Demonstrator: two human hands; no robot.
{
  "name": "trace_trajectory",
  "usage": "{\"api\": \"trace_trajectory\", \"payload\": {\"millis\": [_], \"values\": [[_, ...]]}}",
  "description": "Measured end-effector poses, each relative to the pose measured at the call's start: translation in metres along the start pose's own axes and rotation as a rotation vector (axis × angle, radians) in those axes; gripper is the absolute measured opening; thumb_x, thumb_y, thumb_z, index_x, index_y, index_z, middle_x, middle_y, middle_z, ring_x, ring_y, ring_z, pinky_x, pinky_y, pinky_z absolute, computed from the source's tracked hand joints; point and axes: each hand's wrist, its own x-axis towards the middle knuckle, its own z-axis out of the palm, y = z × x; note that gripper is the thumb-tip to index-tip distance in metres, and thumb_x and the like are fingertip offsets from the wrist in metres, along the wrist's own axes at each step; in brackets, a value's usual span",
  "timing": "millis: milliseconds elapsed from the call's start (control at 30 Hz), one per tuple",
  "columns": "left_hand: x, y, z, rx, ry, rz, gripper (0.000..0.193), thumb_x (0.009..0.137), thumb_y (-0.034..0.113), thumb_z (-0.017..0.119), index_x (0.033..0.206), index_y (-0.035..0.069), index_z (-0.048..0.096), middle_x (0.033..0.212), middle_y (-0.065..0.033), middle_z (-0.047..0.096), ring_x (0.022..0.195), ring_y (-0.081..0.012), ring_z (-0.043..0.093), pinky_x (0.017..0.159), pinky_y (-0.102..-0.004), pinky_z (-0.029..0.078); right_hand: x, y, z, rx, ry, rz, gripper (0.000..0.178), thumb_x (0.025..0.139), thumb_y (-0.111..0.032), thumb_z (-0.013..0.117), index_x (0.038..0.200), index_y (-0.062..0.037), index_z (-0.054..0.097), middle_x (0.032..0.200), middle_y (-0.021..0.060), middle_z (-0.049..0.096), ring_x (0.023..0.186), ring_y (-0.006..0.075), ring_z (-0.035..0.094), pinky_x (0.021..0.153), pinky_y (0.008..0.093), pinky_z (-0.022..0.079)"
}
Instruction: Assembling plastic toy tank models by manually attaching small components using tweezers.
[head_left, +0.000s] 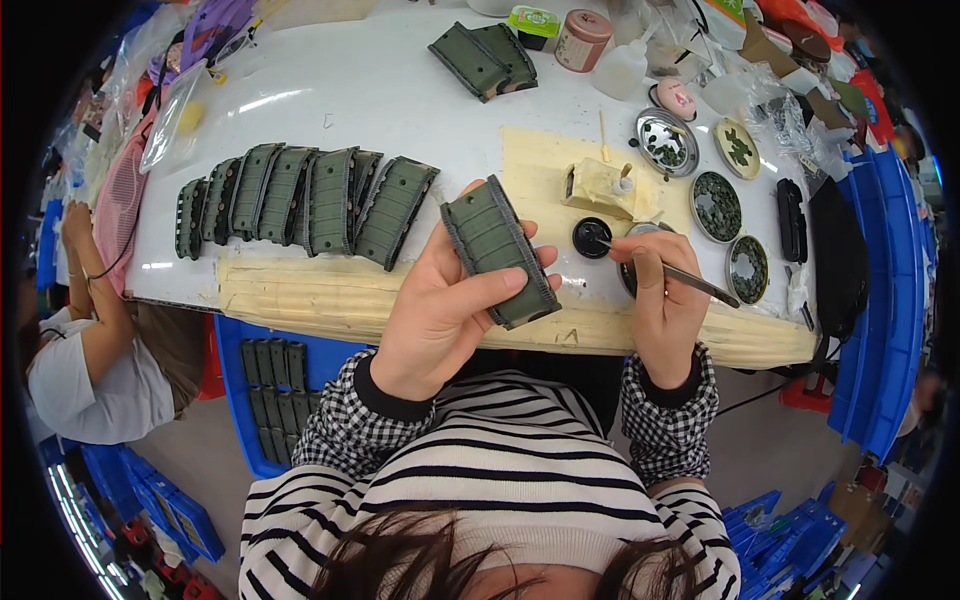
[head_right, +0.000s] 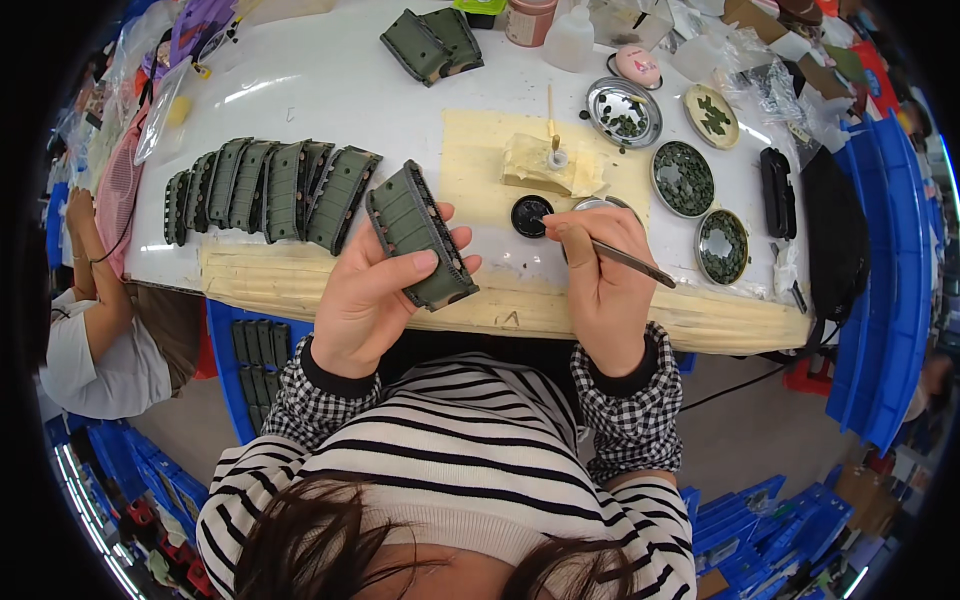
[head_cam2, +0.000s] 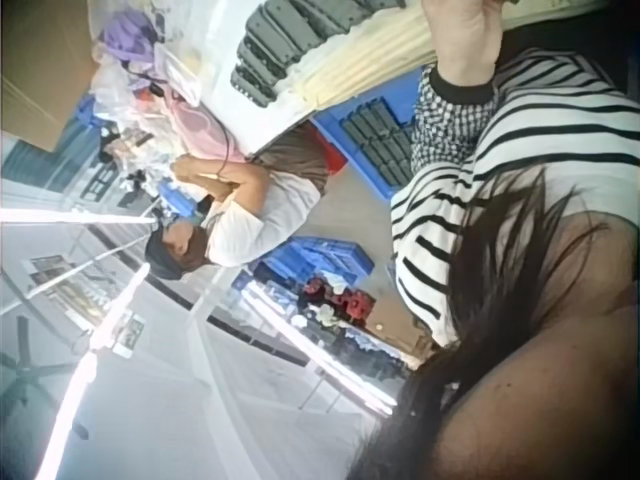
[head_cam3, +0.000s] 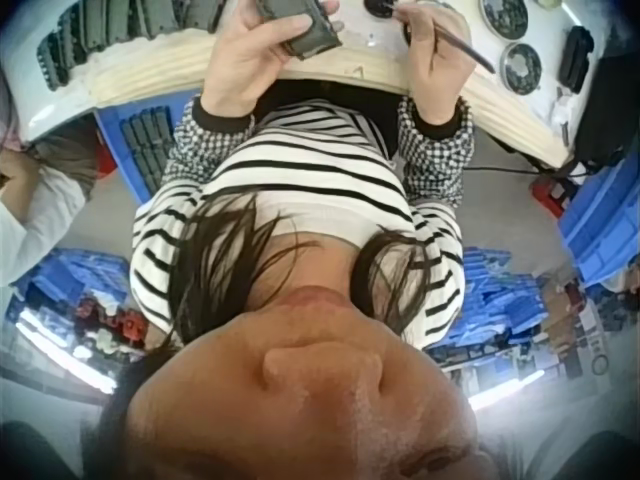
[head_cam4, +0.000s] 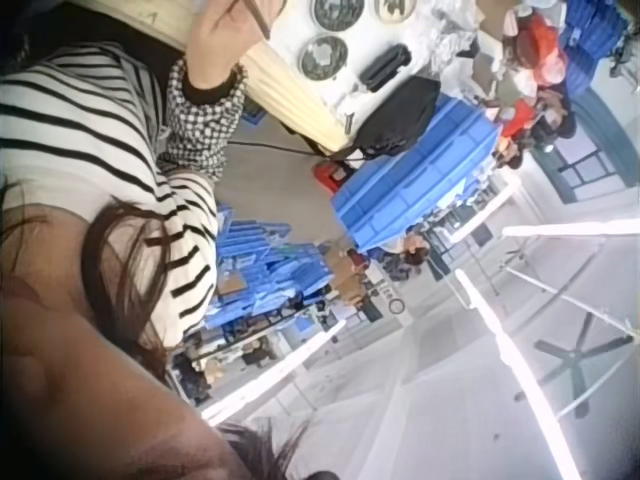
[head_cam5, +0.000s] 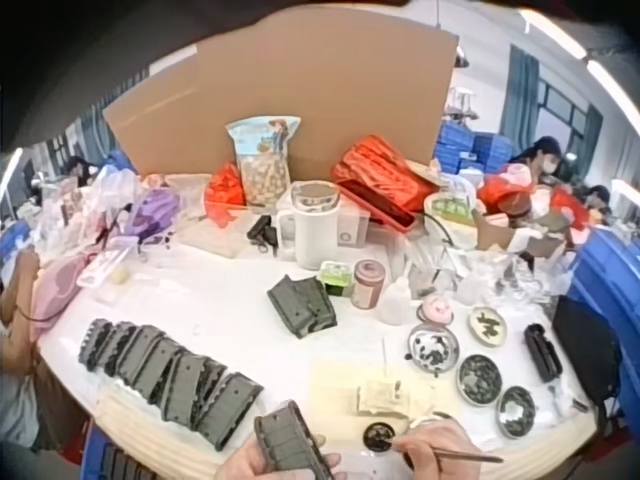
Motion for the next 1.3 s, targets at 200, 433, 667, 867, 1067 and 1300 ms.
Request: {"api": "trace_trajectory", "payload": {"millis": [200, 433, 667, 867, 1067, 1300], "values": [[0.000, 0.000, -0.002, -0.055, 0.022, 0.015, 0.064, 0.090, -0.004, 0.050, 0.147, 0.007, 0.024, 0.132, -0.0199, 0.047, 0.123, -0.0324, 0.051, 0.106, -0.0504, 0.043, 0.002, 0.003, 0.003, -0.058, -0.031, -0.012, 0.012, 0.093, -0.009, 0.060, 0.093, -0.0007, 0.069, 0.081, 0.0075, 0.062, 0.083, 0.0199, 0.056, 0.072, 0.0301, 0.046], [0.001, 0.000, 0.000, -0.273, -0.053, 0.090, 0.049, 0.103, 0.012, 0.036, 0.149, 0.013, 0.020, 0.137, -0.0235, 0.042, 0.135, -0.0395, 0.036, 0.112, -0.0518, 0.035, 0.002, 0.001, 0.003, -0.088, -0.035, -0.015, 0.012, 0.093, -0.009, 0.060, 0.092, -0.0011, 0.069, 0.082, 0.0076, 0.062, 0.084, 0.0201, 0.056, 0.072, 0.0300, 0.046], [0.000, -0.002, 0.001, -0.162, -0.008, 0.143, 0.044, 0.105, 0.021, 0.036, 0.147, 0.016, 0.024, 0.134, -0.0210, 0.044, 0.136, -0.0405, 0.035, 0.109, -0.0498, 0.040, 0.000, 0.000, -0.001, 0.154, -0.053, 0.024, 0.016, 0.095, -0.009, 0.056, 0.092, 0.0007, 0.069, 0.086, 0.0078, 0.064, 0.084, 0.0215, 0.056, 0.074, 0.0303, 0.047], [0.004, -0.005, -0.001, -0.214, -0.020, 0.104, 0.034, 0.104, 0.022, 0.040, 0.137, 0.016, 0.036, 0.132, -0.0194, 0.048, 0.136, -0.0397, 0.036, 0.107, -0.0481, 0.043, -0.005, -0.037, -0.012, 0.273, -0.110, -0.201, 0.026, 0.098, -0.015, 0.049, 0.094, 0.0022, 0.068, 0.092, 0.0135, 0.068, 0.091, 0.0257, 0.063, 0.079, 0.0315, 0.049], [0.004, -0.009, 0.004, -0.257, -0.002, 0.115, 0.033, 0.104, 0.021, 0.041, 0.136, 0.015, 0.037, 0.134, -0.0193, 0.048, 0.136, -0.0386, 0.036, 0.106, -0.0461, 0.044, -0.018, -0.050, 0.005, 0.391, -0.168, -0.107, 0.019, 0.095, -0.010, 0.053, 0.101, 0.0017, 0.066, 0.107, 0.0189, 0.069, 0.096, 0.0287, 0.067, 0.084, 0.0339, 0.051], [0.003, -0.010, 0.007, -0.247, -0.001, 0.151, 0.033, 0.104, 0.019, 0.040, 0.136, 0.015, 0.036, 0.134, -0.0185, 0.048, 0.136, -0.0384, 0.036, 0.105, -0.0452, 0.045, -0.018, -0.048, 0.010, 0.303, -0.172, -0.152, 0.018, 0.095, -0.011, 0.054, 0.101, 0.0015, 0.067, 0.105, 0.0194, 0.069, 0.092, 0.0278, 0.068, 0.082, 0.0329, 0.052]]}}
